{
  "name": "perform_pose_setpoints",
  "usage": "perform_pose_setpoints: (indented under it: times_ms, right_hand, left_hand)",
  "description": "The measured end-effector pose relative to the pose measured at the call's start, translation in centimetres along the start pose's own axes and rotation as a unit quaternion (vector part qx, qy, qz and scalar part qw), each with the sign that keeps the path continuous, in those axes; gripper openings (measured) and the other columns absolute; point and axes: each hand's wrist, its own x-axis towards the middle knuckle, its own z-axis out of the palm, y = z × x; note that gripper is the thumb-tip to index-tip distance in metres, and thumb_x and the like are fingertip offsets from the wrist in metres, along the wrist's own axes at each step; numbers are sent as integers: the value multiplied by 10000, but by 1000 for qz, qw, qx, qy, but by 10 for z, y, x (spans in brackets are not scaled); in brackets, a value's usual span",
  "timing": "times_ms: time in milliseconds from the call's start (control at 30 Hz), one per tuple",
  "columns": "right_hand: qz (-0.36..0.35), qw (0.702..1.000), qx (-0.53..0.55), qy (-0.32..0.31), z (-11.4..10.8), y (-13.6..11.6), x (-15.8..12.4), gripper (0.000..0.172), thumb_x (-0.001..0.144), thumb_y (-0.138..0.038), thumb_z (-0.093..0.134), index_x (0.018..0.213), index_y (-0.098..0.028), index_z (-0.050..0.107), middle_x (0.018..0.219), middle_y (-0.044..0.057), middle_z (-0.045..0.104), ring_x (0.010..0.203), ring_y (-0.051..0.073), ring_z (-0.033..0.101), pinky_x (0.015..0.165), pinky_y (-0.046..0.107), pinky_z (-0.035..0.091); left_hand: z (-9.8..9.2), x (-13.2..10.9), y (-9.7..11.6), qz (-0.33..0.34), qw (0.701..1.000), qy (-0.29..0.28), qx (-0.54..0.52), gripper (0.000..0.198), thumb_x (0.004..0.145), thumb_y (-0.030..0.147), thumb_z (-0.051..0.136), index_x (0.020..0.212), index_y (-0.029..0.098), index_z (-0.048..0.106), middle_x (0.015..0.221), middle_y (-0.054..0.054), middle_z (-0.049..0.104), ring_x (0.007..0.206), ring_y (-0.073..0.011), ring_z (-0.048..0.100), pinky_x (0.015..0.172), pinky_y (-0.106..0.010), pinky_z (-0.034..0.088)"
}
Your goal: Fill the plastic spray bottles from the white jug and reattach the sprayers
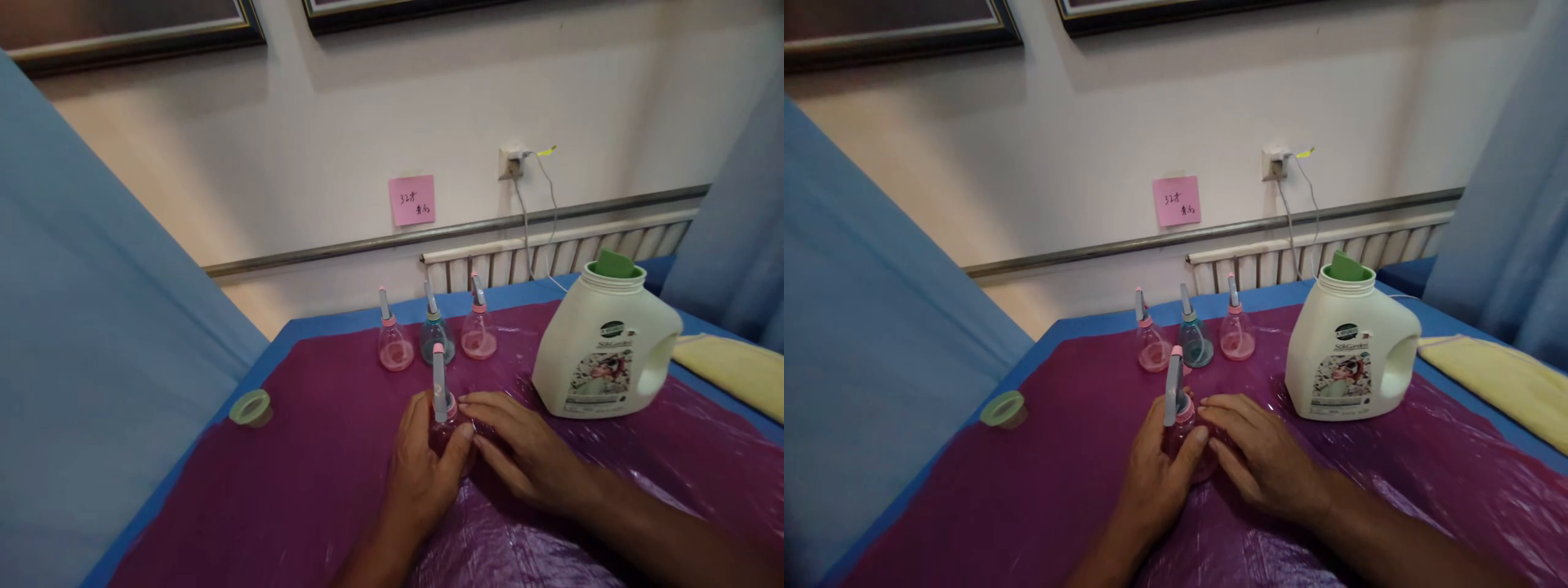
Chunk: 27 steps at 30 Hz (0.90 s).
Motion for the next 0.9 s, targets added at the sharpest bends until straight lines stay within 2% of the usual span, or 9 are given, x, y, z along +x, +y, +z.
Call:
perform_pose_setpoints:
  times_ms: [267,500,700,800,900]
  right_hand:
    - [0,1000,1,-7,0,4,-2,496,1092,-157,615,1570,-282,567,1460,145,725,1330,271,721,1119,473,656]
    - [-2,1000,2,0,-1,0,2,472,1090,-160,608,1550,-264,594,1446,152,738,1318,276,730,1107,477,663]
    - [-38,999,-17,17,-5,0,9,470,1078,-160,625,1538,-255,593,1445,155,743,1323,269,728,1106,470,656]
    - [-62,996,-40,47,-10,-3,16,489,1069,-173,642,1548,-251,587,1432,164,751,1318,279,736,1092,479,658]
    - [-71,994,-58,65,-27,-12,25,533,1064,-173,649,1582,-270,567,1424,149,760,1319,275,740,1080,470,661]
  left_hand:
    - [-1,1,3,-7,1000,-7,7,235,1026,365,709,1239,267,691,1197,-52,746,1112,-259,705,999,-412,556]
    - [-1,3,4,-20,1000,3,10,267,1019,365,708,1266,266,698,1196,-59,771,1114,-272,726,1005,-433,567]
    - [-2,7,-1,10,1000,2,13,294,1023,427,713,1264,257,705,1222,-79,783,1124,-289,742,996,-442,581]
    - [-2,9,-3,20,1000,4,22,309,1041,471,692,1260,253,703,1194,-79,786,1095,-291,746,989,-445,584]
    - [-2,12,-4,19,999,9,26,354,1035,483,694,1305,254,695,1240,-90,784,1148,-306,742,1032,-468,576]
